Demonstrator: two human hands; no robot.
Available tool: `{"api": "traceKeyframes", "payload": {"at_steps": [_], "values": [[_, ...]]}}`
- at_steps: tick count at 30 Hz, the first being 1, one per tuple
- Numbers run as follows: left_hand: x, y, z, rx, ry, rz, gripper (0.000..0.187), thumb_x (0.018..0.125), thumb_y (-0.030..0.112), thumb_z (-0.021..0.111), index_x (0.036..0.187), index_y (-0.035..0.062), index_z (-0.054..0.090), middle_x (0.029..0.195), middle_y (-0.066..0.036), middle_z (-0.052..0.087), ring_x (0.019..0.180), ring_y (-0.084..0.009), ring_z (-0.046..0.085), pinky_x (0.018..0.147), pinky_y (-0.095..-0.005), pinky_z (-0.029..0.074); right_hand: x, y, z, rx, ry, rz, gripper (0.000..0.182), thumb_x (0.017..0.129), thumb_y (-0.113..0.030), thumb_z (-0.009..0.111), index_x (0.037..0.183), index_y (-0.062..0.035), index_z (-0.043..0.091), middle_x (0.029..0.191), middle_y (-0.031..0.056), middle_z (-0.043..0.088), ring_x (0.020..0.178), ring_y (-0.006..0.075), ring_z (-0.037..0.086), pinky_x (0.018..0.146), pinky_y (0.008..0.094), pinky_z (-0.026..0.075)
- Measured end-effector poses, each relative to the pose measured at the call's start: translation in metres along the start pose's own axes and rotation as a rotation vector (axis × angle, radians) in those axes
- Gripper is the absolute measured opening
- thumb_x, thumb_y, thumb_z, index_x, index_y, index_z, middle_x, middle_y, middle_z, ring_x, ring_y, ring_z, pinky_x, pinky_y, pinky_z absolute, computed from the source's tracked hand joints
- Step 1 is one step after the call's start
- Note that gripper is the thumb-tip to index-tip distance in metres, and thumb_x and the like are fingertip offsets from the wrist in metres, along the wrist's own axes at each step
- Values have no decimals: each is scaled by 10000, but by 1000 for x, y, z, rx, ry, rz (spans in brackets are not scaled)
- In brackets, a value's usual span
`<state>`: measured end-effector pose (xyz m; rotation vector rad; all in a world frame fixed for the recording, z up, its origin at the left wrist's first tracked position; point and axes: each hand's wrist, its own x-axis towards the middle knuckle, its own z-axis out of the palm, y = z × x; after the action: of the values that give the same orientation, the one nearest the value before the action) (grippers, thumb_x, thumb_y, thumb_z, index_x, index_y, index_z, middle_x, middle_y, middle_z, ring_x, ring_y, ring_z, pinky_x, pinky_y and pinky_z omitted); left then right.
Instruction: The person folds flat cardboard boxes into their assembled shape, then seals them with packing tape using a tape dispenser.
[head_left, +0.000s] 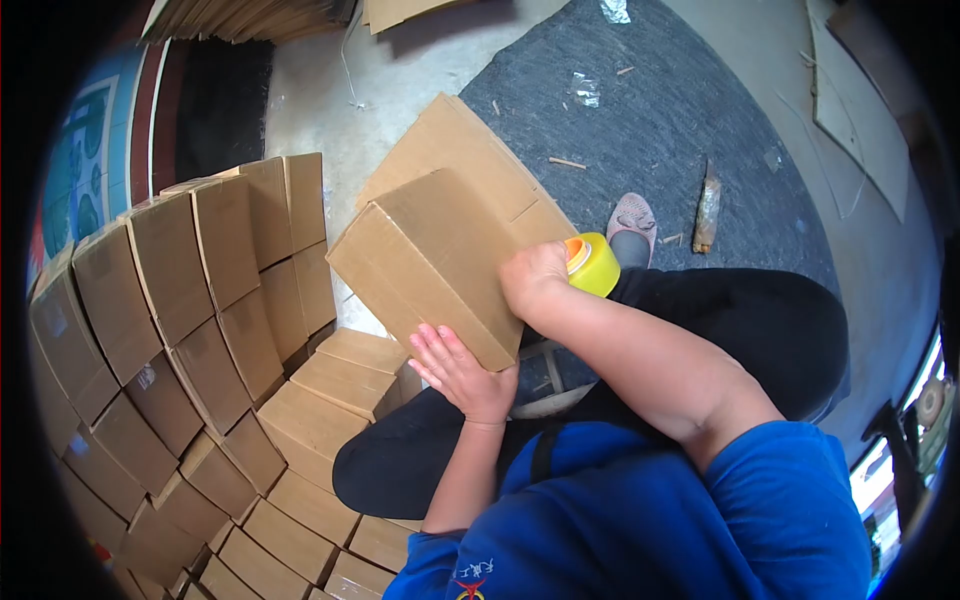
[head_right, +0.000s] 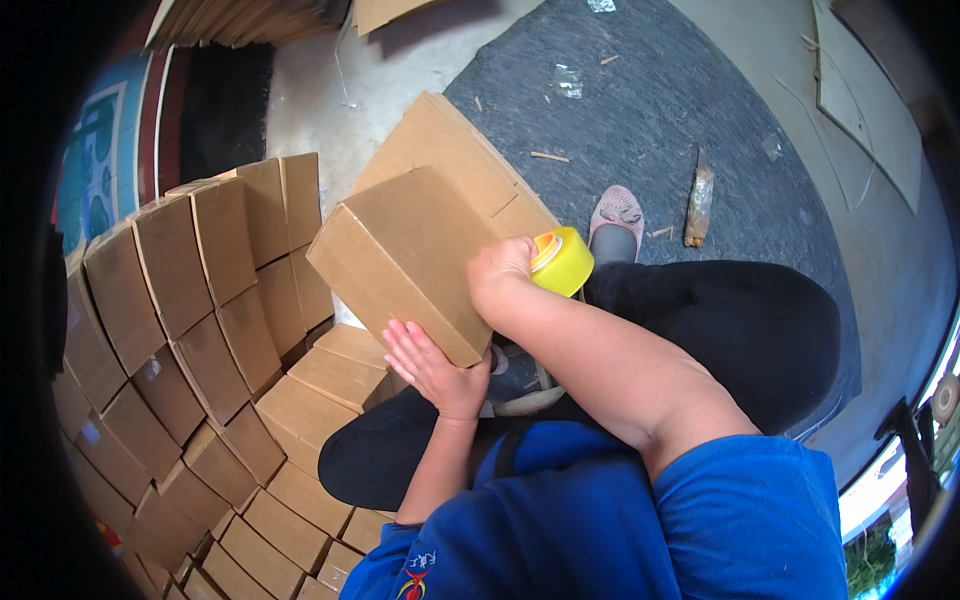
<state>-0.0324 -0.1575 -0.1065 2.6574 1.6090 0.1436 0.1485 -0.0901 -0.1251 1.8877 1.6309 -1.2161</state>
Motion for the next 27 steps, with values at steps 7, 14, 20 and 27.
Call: {"api": "traceKeyframes", "payload": {"at_steps": [7, 14, 20, 27], "values": [[29, 6, -8, 65, -202, -119, 1183, 661, 411, 840, 1528, -16, 157, 1611, -231, 130, 1500, -405, 77, 1175, -595, 54, 7, 10, -2, 5, -18, 67, 245, 898, -206, 584, 1071, -166, 753, 1108, 43, 733, 1018, 209, 703, 752, 389, 529], [31, -6, -27, -199, -175, -72, 835, 870, 414, 664, 1501, 0, 308, 1610, -220, 165, 1488, -413, 117, 1167, -586, 59, -6, 26, -33, 79, 112, 184, 303, 857, -230, 642, 1129, -131, 732, 1171, 83, 710, 1095, 247, 677, 850, 403, 544], [30, -56, -18, -1076, 289, -594, 453, 925, -17, 483, 1378, -4, 480, 1524, -143, 360, 1262, -203, 442, 1050, -329, 382, -63, 33, -89, 105, 381, 229, 500, 757, -459, 700, 1064, -66, 742, 1012, 159, 732, 933, 281, 717, 838, 380, 564], [16, -67, -31, -1421, 434, -747, 367, 968, 64, 535, 1330, 8, 519, 1238, -93, 581, 999, -115, 565, 813, -237, 473, -149, 15, -112, 436, 688, -213, 609, 741, -496, 699, 1111, -13, 713, 995, 180, 710, 882, 274, 710, 827, 409, 579]]}}
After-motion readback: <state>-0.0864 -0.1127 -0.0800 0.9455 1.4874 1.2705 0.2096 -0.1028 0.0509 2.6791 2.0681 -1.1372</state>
